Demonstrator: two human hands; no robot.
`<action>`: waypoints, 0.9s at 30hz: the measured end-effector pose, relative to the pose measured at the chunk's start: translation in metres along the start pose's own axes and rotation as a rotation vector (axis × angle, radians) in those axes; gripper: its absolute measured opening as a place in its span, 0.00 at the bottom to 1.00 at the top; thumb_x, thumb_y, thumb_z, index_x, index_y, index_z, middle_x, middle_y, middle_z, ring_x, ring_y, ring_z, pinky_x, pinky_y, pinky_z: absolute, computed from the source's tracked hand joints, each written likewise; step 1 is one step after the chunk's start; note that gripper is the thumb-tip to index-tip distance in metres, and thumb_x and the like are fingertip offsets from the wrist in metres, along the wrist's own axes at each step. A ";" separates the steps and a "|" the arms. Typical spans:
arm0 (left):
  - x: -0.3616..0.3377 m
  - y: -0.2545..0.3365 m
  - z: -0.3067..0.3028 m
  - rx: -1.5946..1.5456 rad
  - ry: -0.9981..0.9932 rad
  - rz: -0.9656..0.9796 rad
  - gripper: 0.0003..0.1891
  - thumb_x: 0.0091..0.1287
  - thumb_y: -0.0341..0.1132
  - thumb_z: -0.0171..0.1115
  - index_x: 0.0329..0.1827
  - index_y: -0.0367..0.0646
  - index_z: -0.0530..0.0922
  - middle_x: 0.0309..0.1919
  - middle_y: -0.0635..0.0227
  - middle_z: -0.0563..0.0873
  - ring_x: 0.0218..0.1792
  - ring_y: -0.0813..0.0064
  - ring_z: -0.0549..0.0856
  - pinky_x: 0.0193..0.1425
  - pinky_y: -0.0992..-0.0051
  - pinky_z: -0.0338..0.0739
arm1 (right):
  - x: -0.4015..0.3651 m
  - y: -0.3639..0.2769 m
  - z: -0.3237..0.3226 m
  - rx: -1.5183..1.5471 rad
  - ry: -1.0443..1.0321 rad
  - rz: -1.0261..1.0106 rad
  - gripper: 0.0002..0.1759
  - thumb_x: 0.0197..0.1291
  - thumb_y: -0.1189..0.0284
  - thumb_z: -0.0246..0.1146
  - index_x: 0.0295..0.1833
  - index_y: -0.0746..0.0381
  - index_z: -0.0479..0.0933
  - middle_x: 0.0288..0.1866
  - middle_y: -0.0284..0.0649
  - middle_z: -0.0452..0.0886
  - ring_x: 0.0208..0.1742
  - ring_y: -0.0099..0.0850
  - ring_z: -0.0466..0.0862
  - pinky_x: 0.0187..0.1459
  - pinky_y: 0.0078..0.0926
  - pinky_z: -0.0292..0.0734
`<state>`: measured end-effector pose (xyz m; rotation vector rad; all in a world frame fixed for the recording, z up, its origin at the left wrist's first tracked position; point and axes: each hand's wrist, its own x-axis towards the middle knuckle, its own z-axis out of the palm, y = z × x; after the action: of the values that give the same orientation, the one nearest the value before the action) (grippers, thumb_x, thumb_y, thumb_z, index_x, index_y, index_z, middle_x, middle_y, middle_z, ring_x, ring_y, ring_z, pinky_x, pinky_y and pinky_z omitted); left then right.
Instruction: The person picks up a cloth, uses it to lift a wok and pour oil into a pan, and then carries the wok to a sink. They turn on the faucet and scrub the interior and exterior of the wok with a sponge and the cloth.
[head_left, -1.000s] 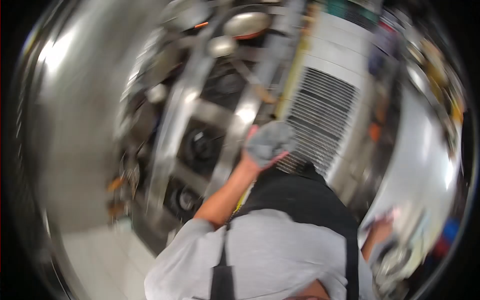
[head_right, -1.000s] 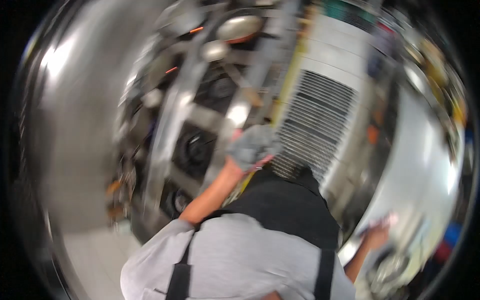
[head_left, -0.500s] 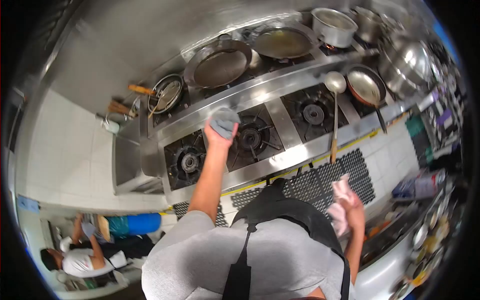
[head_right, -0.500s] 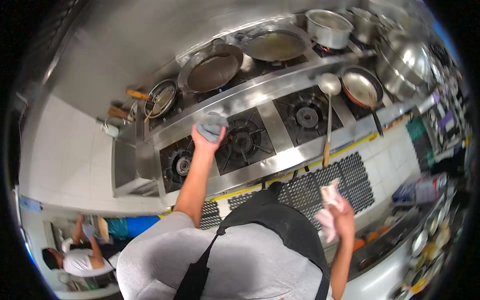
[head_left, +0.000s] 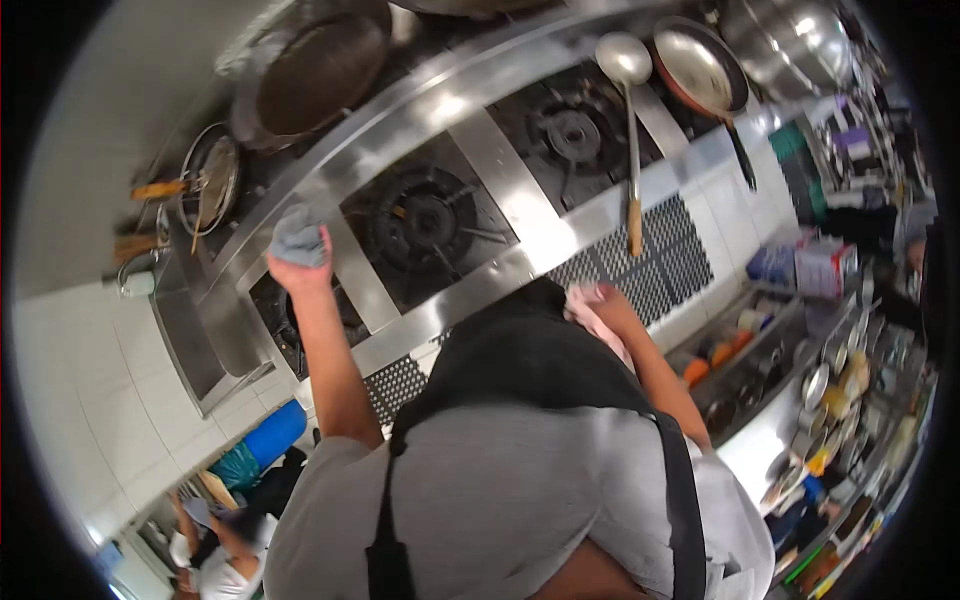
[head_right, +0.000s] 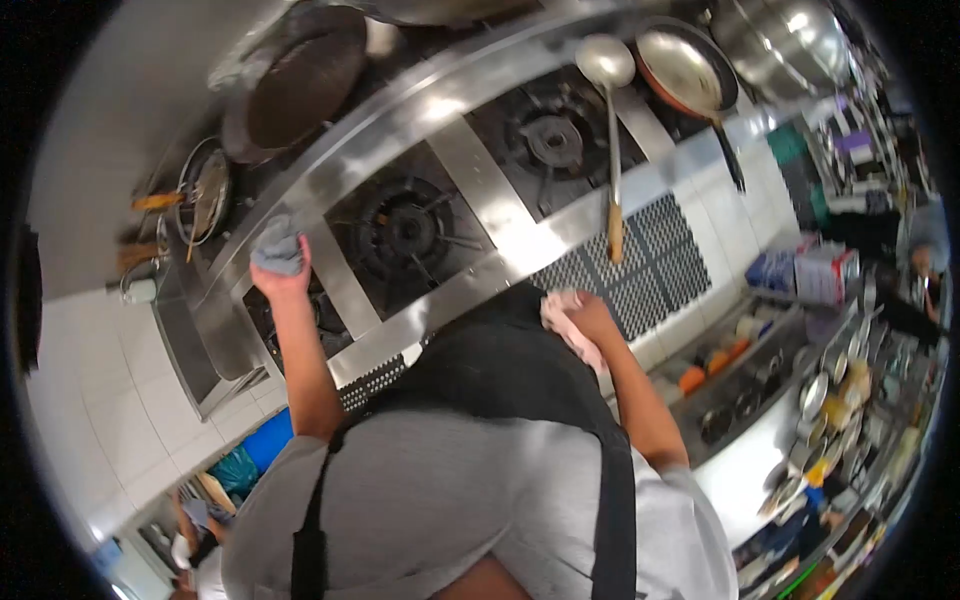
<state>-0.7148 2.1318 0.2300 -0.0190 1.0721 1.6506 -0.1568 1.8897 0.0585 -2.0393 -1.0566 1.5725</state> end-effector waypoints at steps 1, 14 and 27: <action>0.000 0.000 -0.012 0.033 0.041 -0.016 0.24 0.71 0.52 0.47 0.61 0.52 0.82 0.63 0.67 0.85 0.62 0.56 0.82 0.65 0.48 0.77 | 0.019 0.006 0.017 -0.118 0.081 -0.020 0.25 0.61 0.57 0.71 0.55 0.66 0.84 0.42 0.52 0.90 0.44 0.45 0.90 0.49 0.40 0.83; -0.081 0.064 0.003 0.113 0.141 0.049 0.27 0.76 0.56 0.42 0.59 0.49 0.83 0.60 0.63 0.86 0.63 0.52 0.81 0.64 0.44 0.78 | 0.070 -0.037 0.111 -0.189 0.128 -0.194 0.30 0.63 0.52 0.65 0.63 0.62 0.81 0.53 0.59 0.86 0.55 0.57 0.85 0.56 0.53 0.80; -0.098 0.041 0.060 0.206 0.023 0.035 0.24 0.76 0.51 0.42 0.59 0.50 0.82 0.61 0.65 0.86 0.63 0.56 0.82 0.65 0.49 0.77 | 0.077 -0.036 0.106 -0.326 0.078 -0.350 0.24 0.71 0.56 0.59 0.51 0.70 0.81 0.49 0.62 0.85 0.51 0.57 0.86 0.54 0.51 0.81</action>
<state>-0.6798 2.0967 0.3412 0.1166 1.2614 1.5672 -0.2598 1.9529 -0.0022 -1.9504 -1.6225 1.1971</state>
